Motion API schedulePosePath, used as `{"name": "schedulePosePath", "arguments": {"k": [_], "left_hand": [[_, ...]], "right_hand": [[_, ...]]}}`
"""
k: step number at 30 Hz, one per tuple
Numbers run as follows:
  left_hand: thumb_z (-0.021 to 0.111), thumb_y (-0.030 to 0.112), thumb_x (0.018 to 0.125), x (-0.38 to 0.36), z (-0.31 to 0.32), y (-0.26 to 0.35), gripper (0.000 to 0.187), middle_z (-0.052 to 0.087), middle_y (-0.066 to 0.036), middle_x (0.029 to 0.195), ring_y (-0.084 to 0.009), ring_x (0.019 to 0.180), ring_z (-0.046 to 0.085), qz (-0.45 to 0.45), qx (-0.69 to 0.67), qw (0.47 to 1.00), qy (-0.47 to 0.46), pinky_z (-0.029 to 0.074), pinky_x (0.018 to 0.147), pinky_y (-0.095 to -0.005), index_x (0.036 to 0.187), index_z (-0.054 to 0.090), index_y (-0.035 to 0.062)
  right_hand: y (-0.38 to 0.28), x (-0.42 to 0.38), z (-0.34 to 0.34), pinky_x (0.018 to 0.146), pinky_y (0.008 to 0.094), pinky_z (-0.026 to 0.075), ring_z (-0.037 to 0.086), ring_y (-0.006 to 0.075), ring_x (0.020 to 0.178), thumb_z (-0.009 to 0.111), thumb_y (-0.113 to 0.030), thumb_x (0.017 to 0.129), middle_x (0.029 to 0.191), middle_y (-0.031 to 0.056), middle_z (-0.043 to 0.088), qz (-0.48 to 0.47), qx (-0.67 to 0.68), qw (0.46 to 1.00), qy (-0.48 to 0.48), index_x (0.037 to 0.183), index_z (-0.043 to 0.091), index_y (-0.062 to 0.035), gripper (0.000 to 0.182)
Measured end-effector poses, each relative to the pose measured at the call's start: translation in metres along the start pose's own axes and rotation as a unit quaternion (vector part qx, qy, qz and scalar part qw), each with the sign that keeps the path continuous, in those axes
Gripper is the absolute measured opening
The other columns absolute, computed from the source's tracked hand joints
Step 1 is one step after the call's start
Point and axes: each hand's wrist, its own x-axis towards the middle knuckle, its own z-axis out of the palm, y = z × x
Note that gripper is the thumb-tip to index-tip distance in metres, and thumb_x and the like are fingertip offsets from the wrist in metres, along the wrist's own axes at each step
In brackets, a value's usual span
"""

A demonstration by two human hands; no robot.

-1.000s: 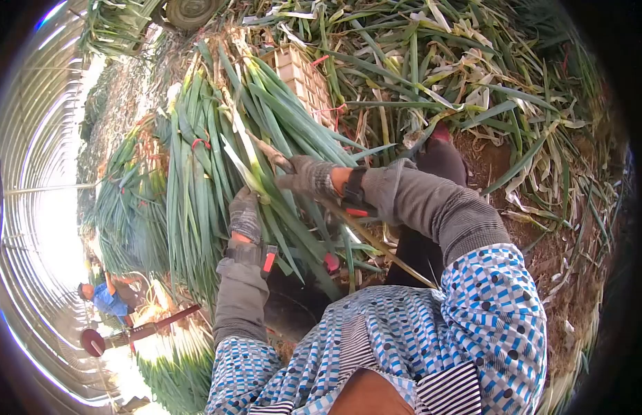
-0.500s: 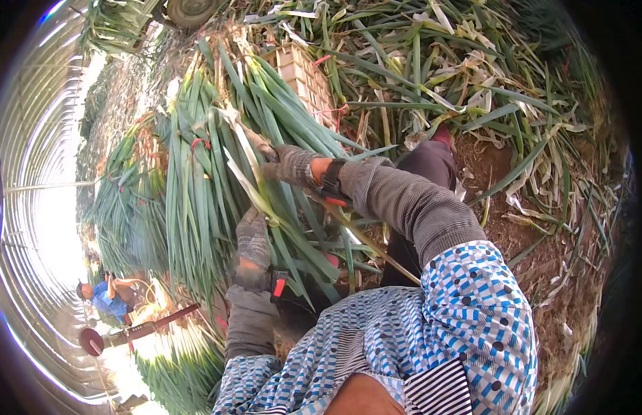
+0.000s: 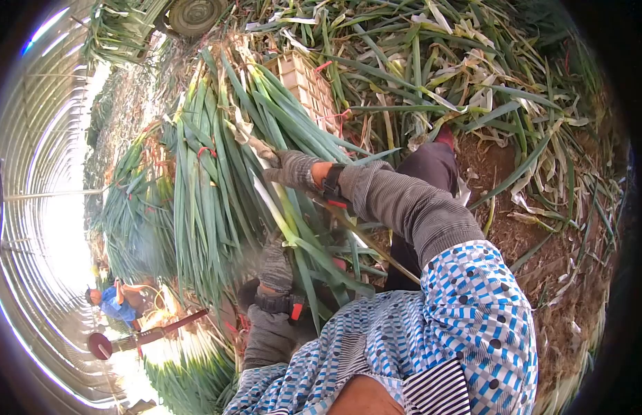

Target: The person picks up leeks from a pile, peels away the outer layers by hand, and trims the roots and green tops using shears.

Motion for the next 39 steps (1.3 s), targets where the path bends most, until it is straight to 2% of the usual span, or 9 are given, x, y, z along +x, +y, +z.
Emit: {"name": "schedulePosePath", "arguments": {"k": [5, 6, 16, 20, 23, 27, 34, 37, 39], "left_hand": [[0.055, 0.027, 0.09, 0.011, 0.01, 0.011, 0.04, 0.061, -0.006, 0.101, -0.0153, 0.089, 0.059, -0.064, -0.066, 0.995, 0.024, 0.051, 0.077, -0.0285, 0.122, 0.05, 0.0035], [0.056, 0.034, 0.089, 0.017, 0.009, 0.021, 0.048, 0.062, -0.005, 0.101, -0.0143, 0.088, 0.059, -0.039, 0.06, 0.997, -0.04, 0.051, 0.073, -0.0277, 0.124, 0.047, 0.0035], [0.06, 0.016, 0.084, 0.037, 0.033, 0.035, 0.029, 0.064, -0.007, 0.092, -0.0159, 0.074, 0.063, -0.015, 0.048, 0.996, -0.072, 0.054, 0.064, -0.0272, 0.109, 0.058, 0.0011], [0.063, 0.015, 0.082, 0.06, 0.016, 0.041, 0.029, 0.063, -0.008, 0.085, -0.017, 0.067, 0.061, -0.041, 0.07, 0.995, -0.061, 0.054, 0.053, -0.0286, 0.107, 0.058, 0.0007], [0.063, 0.015, 0.082, 0.061, 0.031, 0.038, 0.029, 0.062, -0.008, 0.084, -0.0173, 0.06, 0.059, -0.074, 0.088, 0.993, -0.039, 0.052, 0.049, -0.0284, 0.108, 0.057, 0.0024], [0.063, 0.015, 0.082, 0.067, 0.03, 0.024, 0.032, 0.061, -0.008, 0.087, -0.018, 0.057, 0.058, -0.092, 0.152, 0.983, -0.038, 0.051, 0.046, -0.0281, 0.112, 0.056, 0.005], [0.066, 0.014, 0.08, 0.056, 0.008, 0.023, 0.032, 0.062, -0.008, 0.088, -0.0196, 0.063, 0.061, -0.124, 0.176, 0.973, -0.078, 0.054, 0.052, -0.0296, 0.108, 0.057, 0.0019], [0.062, 0.024, 0.085, 0.116, -0.065, -0.026, 0.05, 0.059, -0.014, 0.103, -0.0259, 0.082, 0.063, -0.087, 0.09, 0.98, -0.155, 0.054, 0.076, -0.0359, 0.126, 0.044, 0.004], [0.072, 0.012, 0.075, 0.06, 0.009, 0.038, 0.044, 0.063, -0.011, 0.086, -0.024, 0.074, 0.062, -0.018, 0.031, 0.985, -0.169, 0.054, 0.066, -0.0326, 0.114, 0.054, 0.0039]], "right_hand": [[-0.004, -0.012, 0.0, 0.081, 0.0345, 0.045, 0.059, 0.0257, 0.086, 0.065, -0.036, 0.078, 0.093, 0.018, 0.062, 0.035, 0.003, 0.999, 0.007, 0.109, 0.057, 0.0022, 0.05], [-0.002, -0.016, 0.001, 0.081, 0.0345, 0.045, 0.059, 0.0253, 0.087, 0.065, -0.037, 0.078, 0.093, 0.0171, 0.062, 0.049, 0.043, 0.998, -0.013, 0.109, 0.057, 0.0019, 0.05], [-0.003, -0.028, -0.008, 0.078, 0.0299, 0.045, 0.056, 0.0157, 0.085, 0.071, -0.032, 0.075, 0.095, 0.0073, 0.061, 0.095, 0.326, 0.934, -0.108, 0.109, 0.058, 0.0003, 0.049], [-0.008, -0.035, -0.008, 0.078, 0.0311, 0.046, 0.056, 0.0163, 0.085, 0.071, -0.036, 0.074, 0.094, 0.0087, 0.061, 0.001, 0.221, 0.975, -0.031, 0.108, 0.058, 0.0015, 0.053], [0.002, -0.037, -0.02, 0.083, 0.0297, 0.045, 0.056, 0.0156, 0.095, 0.075, -0.031, 0.074, 0.107, 0.0107, 0.06, 0.059, 0.147, 0.987, -0.027, 0.122, 0.048, 0.0038, 0.065], [-0.017, -0.049, -0.026, 0.081, 0.0298, 0.046, 0.057, 0.0177, 0.093, 0.07, -0.04, 0.076, 0.102, 0.0128, 0.061, 0.114, 0.018, 0.99, -0.084, 0.117, 0.053, 0.004, 0.062], [0.002, -0.025, -0.018, 0.071, 0.0315, 0.047, 0.057, 0.017, 0.079, 0.069, -0.04, 0.077, 0.09, 0.0108, 0.06, 0.134, 0.04, 0.987, -0.078, 0.105, 0.057, 0.003, 0.053], [-0.007, -0.03, -0.021, 0.066, 0.0313, 0.047, 0.056, 0.0153, 0.073, 0.068, -0.04, 0.077, 0.084, 0.0085, 0.061, 0.125, 0.006, 0.983, -0.131, 0.106, 0.057, 0.0027, 0.053], [-0.015, -0.037, -0.024, 0.057, 0.0301, 0.045, 0.054, 0.0134, 0.063, 0.068, -0.038, 0.078, 0.074, 0.0055, 0.059, 0.108, 0.059, 0.99, -0.073, 0.109, 0.055, 0.001, 0.051]]}}
